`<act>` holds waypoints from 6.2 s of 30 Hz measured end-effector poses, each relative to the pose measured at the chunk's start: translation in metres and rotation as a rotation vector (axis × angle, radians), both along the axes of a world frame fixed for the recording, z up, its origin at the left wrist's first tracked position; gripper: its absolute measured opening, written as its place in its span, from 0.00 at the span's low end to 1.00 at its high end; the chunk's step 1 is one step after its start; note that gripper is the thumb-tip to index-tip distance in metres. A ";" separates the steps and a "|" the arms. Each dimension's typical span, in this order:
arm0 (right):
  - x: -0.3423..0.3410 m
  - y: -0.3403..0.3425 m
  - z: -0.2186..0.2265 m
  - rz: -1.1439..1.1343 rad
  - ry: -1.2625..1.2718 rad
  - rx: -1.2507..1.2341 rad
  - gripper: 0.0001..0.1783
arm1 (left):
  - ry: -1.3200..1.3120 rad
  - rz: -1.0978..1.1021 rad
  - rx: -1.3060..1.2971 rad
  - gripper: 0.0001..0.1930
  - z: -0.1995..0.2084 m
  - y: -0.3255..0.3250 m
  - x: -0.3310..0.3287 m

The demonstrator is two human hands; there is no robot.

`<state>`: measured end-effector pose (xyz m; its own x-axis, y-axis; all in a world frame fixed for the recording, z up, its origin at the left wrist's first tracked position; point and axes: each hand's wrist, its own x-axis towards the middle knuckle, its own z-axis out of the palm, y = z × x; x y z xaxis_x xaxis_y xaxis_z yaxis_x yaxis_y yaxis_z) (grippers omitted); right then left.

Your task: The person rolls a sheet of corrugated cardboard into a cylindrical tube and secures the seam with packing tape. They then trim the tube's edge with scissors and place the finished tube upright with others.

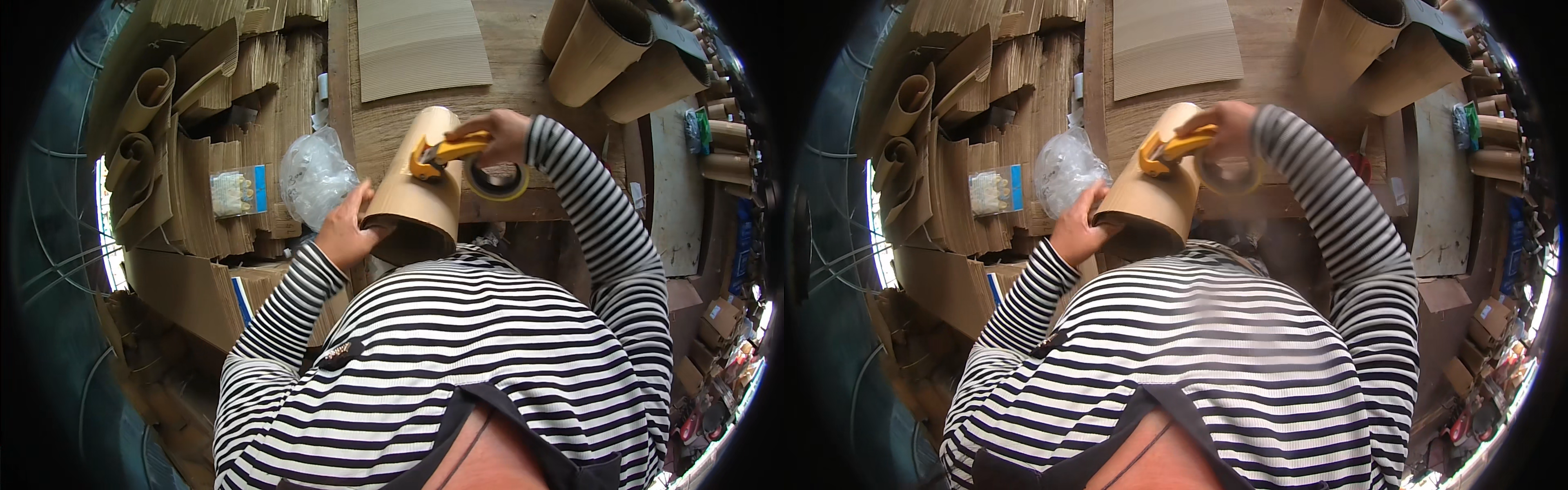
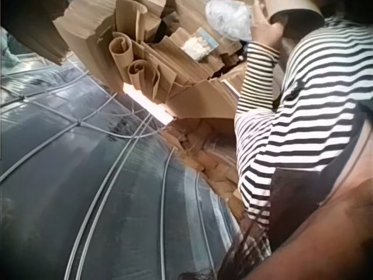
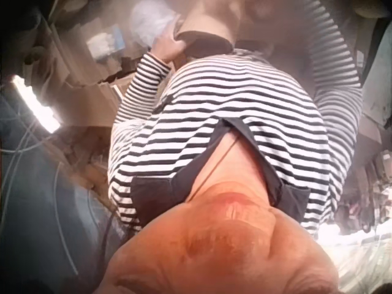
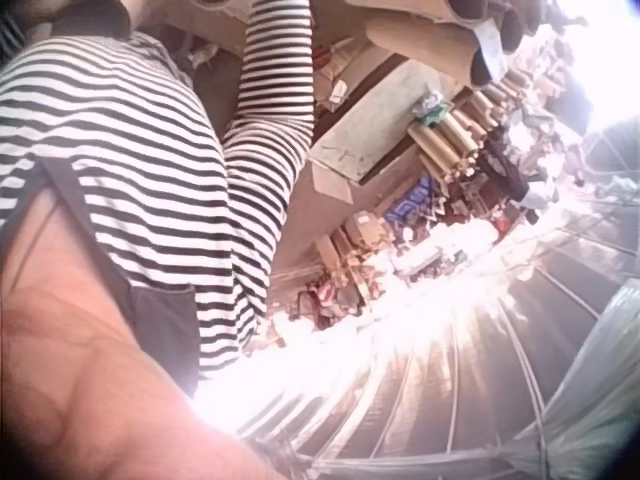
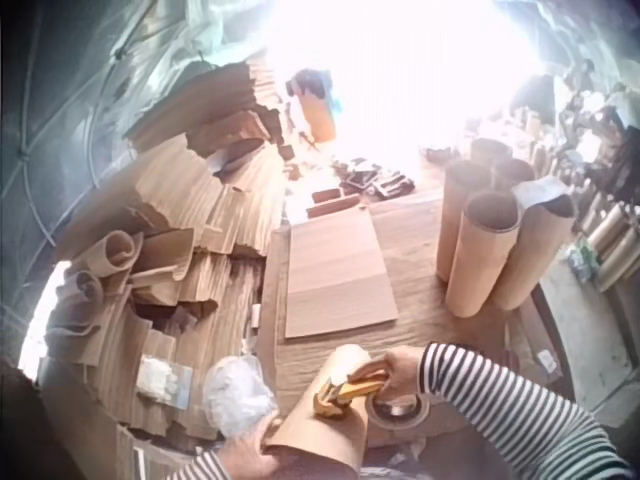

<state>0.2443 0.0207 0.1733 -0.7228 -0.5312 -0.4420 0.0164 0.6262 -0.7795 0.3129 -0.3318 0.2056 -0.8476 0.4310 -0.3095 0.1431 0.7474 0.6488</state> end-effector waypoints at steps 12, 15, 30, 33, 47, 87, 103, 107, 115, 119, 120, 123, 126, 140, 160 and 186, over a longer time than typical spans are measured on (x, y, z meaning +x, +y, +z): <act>0.099 0.006 -0.040 -0.324 -0.059 -0.407 0.38 | 0.347 0.072 0.117 0.25 -0.054 -0.042 0.026; 0.020 -0.011 -0.026 -0.107 -0.034 -0.104 0.36 | 0.105 0.193 0.143 0.30 -0.065 -0.057 0.040; 0.068 -0.051 -0.039 0.349 0.200 0.283 0.35 | 0.230 0.186 0.100 0.27 -0.085 -0.090 0.061; 0.026 -0.087 -0.012 0.317 -0.160 0.392 0.31 | 0.254 0.205 0.112 0.26 -0.086 -0.090 0.060; 0.105 0.066 -0.292 -1.144 -0.357 -0.301 0.43 | 0.312 -0.008 0.062 0.20 -0.017 0.007 -0.104; 0.093 -0.122 0.083 0.292 0.540 0.623 0.14 | 0.706 -0.082 0.349 0.13 0.006 0.036 0.042; 0.070 -0.134 0.048 0.264 0.319 0.564 0.17 | 0.699 -0.111 0.341 0.21 0.014 0.048 0.031; 0.067 -0.139 0.041 0.236 0.370 0.512 0.17 | 0.673 -0.128 0.285 0.23 0.022 0.051 0.029; 0.070 -0.146 0.027 0.186 0.399 0.468 0.17 | 0.663 -0.169 -0.034 0.34 0.036 0.072 0.009; 0.071 -0.145 0.032 0.174 0.423 0.451 0.17 | 0.598 -0.193 -0.073 0.16 0.036 0.085 -0.001; 0.071 -0.146 0.031 0.172 0.431 0.445 0.17 | 0.590 -0.190 -0.061 0.10 0.034 0.086 -0.003; 0.073 -0.147 0.025 0.173 0.450 0.435 0.17 | 0.544 -0.098 -0.047 0.08 0.018 0.088 -0.012; 0.077 -0.136 0.022 0.143 0.434 0.437 0.17 | 0.510 -0.130 -0.097 0.07 0.019 0.089 -0.022; 0.104 -0.086 0.107 -0.361 1.212 0.099 0.14 | 0.494 -0.036 -0.018 0.07 0.017 0.059 -0.022; 0.101 -0.074 0.071 -0.219 1.171 0.104 0.11 | 0.458 0.134 0.337 0.18 0.007 0.076 0.008; 0.100 -0.087 0.068 -0.209 1.123 0.178 0.10 | 0.528 0.006 0.360 0.10 -0.001 0.077 -0.003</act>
